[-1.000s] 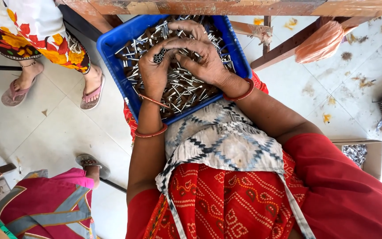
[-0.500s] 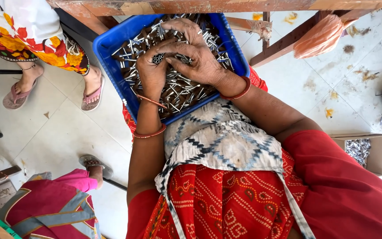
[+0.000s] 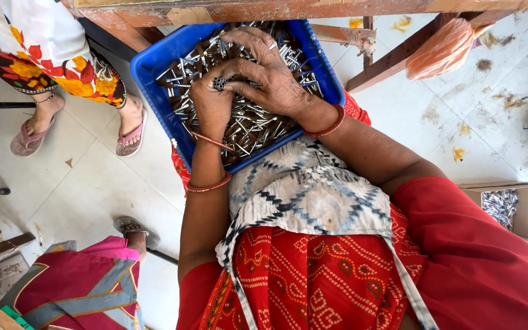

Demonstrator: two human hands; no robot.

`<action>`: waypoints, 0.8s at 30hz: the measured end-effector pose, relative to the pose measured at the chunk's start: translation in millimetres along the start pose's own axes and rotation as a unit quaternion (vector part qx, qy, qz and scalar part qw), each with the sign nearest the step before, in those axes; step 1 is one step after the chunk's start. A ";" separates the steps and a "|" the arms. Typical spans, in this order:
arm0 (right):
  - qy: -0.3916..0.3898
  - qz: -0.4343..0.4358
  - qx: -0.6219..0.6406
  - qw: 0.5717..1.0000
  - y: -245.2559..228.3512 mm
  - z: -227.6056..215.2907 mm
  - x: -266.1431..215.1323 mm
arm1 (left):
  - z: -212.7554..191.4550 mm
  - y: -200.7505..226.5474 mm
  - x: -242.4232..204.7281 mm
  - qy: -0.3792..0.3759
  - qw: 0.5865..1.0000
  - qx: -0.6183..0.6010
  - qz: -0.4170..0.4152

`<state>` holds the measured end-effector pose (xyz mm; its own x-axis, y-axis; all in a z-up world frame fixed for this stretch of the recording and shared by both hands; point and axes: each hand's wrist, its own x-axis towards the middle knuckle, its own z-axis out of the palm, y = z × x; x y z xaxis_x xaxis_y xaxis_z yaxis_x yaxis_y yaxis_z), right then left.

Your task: The person sorts small metal pins and fasteners into groups or bins.

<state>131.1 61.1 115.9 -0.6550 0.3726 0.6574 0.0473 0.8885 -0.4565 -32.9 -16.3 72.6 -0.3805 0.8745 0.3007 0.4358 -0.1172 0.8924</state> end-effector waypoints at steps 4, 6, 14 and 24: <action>0.008 -0.010 0.025 1.000 -2.1 -1.6 1.1 | 0.3 -1.9 1.8 0.006 1.000 -0.019 -0.011; 0.025 0.044 0.097 0.994 -5.8 -2.3 0.7 | -0.1 -11.1 4.6 0.015 0.998 -0.056 -0.020; 0.104 0.182 0.076 0.975 9.4 7.2 -8.3 | -2.1 11.0 2.3 -0.008 0.926 -0.354 -0.134; 0.123 0.063 -0.066 0.988 5.2 -0.5 -2.2 | 0.4 0.8 -2.8 -0.014 0.961 -0.250 -0.117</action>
<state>133.2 65.0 112.4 -0.4353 0.5224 0.7332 0.2250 0.8517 -0.4733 -31.3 -18.6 72.4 -0.3954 0.9159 0.0689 -0.1083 -0.1210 0.9867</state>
